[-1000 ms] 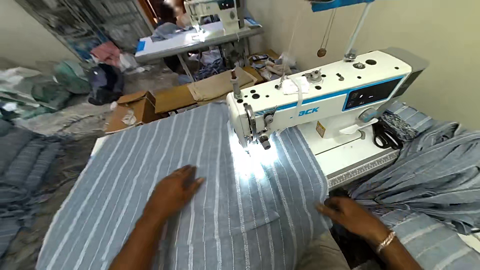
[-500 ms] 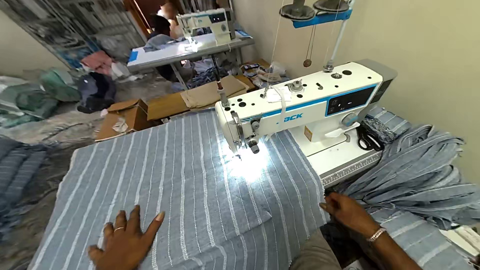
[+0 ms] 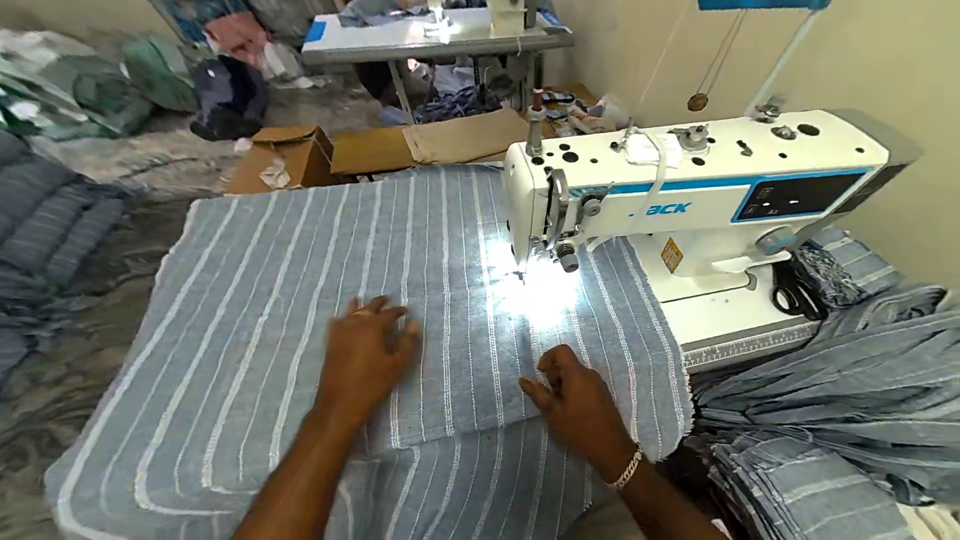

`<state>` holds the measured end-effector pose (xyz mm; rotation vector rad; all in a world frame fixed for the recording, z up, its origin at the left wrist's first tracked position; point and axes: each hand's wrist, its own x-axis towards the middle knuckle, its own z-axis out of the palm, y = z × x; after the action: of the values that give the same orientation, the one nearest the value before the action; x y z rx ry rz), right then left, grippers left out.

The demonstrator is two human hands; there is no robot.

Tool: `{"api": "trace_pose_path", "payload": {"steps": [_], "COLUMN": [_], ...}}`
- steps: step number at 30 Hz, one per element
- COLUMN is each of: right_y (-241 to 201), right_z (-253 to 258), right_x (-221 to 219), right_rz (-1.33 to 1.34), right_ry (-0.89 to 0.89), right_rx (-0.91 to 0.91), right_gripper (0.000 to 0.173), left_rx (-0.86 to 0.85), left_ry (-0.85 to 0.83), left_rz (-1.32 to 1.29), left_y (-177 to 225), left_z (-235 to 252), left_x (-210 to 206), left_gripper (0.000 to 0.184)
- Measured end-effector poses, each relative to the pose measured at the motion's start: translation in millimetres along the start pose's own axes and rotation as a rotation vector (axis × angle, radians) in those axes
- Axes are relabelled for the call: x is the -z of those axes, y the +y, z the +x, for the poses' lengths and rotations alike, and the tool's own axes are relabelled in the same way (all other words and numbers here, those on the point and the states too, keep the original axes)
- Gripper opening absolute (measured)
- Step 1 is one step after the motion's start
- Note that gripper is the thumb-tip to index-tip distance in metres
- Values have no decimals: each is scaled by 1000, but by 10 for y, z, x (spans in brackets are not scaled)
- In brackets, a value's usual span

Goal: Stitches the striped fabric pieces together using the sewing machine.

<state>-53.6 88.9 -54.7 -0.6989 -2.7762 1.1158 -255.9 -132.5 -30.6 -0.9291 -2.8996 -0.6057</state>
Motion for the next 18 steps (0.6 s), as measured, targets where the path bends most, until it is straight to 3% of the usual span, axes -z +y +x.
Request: {"api": "trace_pose_path", "payload": {"steps": [3, 6, 12, 15, 18], "right_y": [193, 325, 394, 348, 251], "right_z": [-115, -192, -41, 175, 336], "right_x": [-87, -196, -20, 210, 376], "right_rz": [172, 275, 344, 117, -137], "right_ry": [108, 112, -72, -160, -83], "right_rx": [38, 24, -84, -107, -9], "right_gripper": [32, 23, 24, 37, 43], "left_rx": [-163, -187, -189, -184, -174], "left_ry": [-135, -272, -198, -196, -207], "left_rz": [-27, 48, 120, 97, 93], "left_y": [700, 1092, 971, 943, 923], "left_z": [237, 412, 422, 598, 796], "left_x": [-267, -554, -968, -963, -940], "left_gripper": [42, 54, 78, 79, 76]}}
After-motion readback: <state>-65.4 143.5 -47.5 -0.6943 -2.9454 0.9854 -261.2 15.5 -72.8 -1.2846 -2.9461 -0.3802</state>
